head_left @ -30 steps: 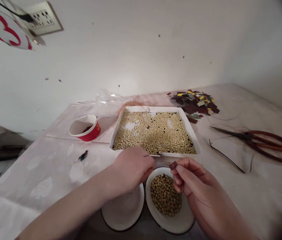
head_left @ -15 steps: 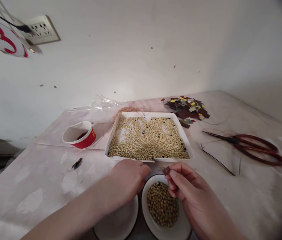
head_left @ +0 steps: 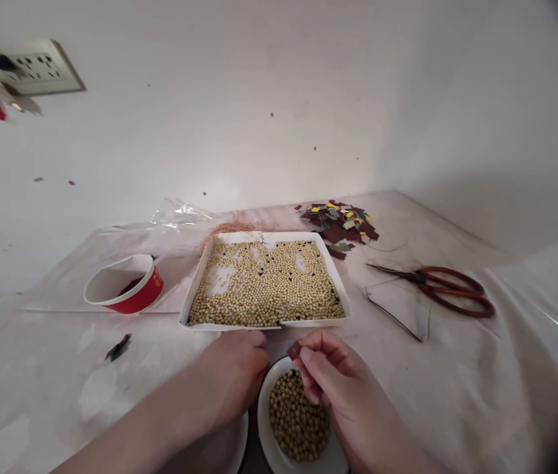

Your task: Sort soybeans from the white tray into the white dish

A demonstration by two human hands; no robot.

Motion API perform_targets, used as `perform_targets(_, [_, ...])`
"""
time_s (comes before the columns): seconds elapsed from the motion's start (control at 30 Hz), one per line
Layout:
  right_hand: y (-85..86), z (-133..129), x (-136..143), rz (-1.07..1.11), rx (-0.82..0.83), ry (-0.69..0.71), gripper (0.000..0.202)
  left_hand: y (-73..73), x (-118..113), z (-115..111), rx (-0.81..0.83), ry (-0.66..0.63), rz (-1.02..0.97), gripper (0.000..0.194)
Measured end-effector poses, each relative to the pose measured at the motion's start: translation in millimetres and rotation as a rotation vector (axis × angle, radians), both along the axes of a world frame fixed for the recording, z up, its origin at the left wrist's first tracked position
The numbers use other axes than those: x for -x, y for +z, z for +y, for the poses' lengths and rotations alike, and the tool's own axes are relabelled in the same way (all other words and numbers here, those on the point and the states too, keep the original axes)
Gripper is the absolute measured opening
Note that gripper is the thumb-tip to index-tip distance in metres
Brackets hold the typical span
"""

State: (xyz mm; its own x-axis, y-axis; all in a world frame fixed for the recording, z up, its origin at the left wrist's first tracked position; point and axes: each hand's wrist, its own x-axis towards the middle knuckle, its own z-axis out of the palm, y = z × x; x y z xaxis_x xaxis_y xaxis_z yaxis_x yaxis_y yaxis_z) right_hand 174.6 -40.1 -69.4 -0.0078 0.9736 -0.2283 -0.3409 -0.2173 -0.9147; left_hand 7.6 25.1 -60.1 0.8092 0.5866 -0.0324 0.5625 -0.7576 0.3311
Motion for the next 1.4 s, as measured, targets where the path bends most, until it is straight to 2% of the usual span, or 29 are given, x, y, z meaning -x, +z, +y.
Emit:
perform_targets(0.33, [-2.4, -0.7, 0.3, 0.01, 0.009, 0.0, 0.015, -1.9, -5.8, -1.2, -0.017, 0.005, 0.023, 0.025])
perform_targets(0.47, [-0.9, -1.4, 1.2, 0.024, 0.01, 0.006, 0.016, -0.8, -4.8, -2.7, -0.06, 0.025, 0.101, 0.022])
perform_targets(0.67, [-0.4, -0.6, 1.6, 0.01, 0.004, 0.011, 0.016, -7.1, -2.0, -1.9, -0.122, 0.053, 0.166, 0.018])
perform_targets(0.8, [-0.7, -1.2, 1.5, 0.015, -0.001, 0.021, 0.015, -9.9, -2.1, -0.2, -0.113, 0.005, 0.186, 0.019])
perform_targets(0.9, [-1.1, -1.9, 1.5, 0.007, 0.009, 0.021, 0.016, -13.5, -0.7, -0.4, -0.13, -0.025, 0.165, 0.02])
perform_targets(1.07, [-2.8, -1.6, 2.6, -0.008, 0.015, 0.013, 0.016, -19.2, 2.0, -2.1, -0.151, 0.008, 0.13, 0.021])
perform_targets(1.4, [-1.3, -2.2, 2.7, -0.027, 0.033, 0.037, 0.018, -9.1, -5.8, -10.7, -0.149, 0.032, 0.144, 0.028])
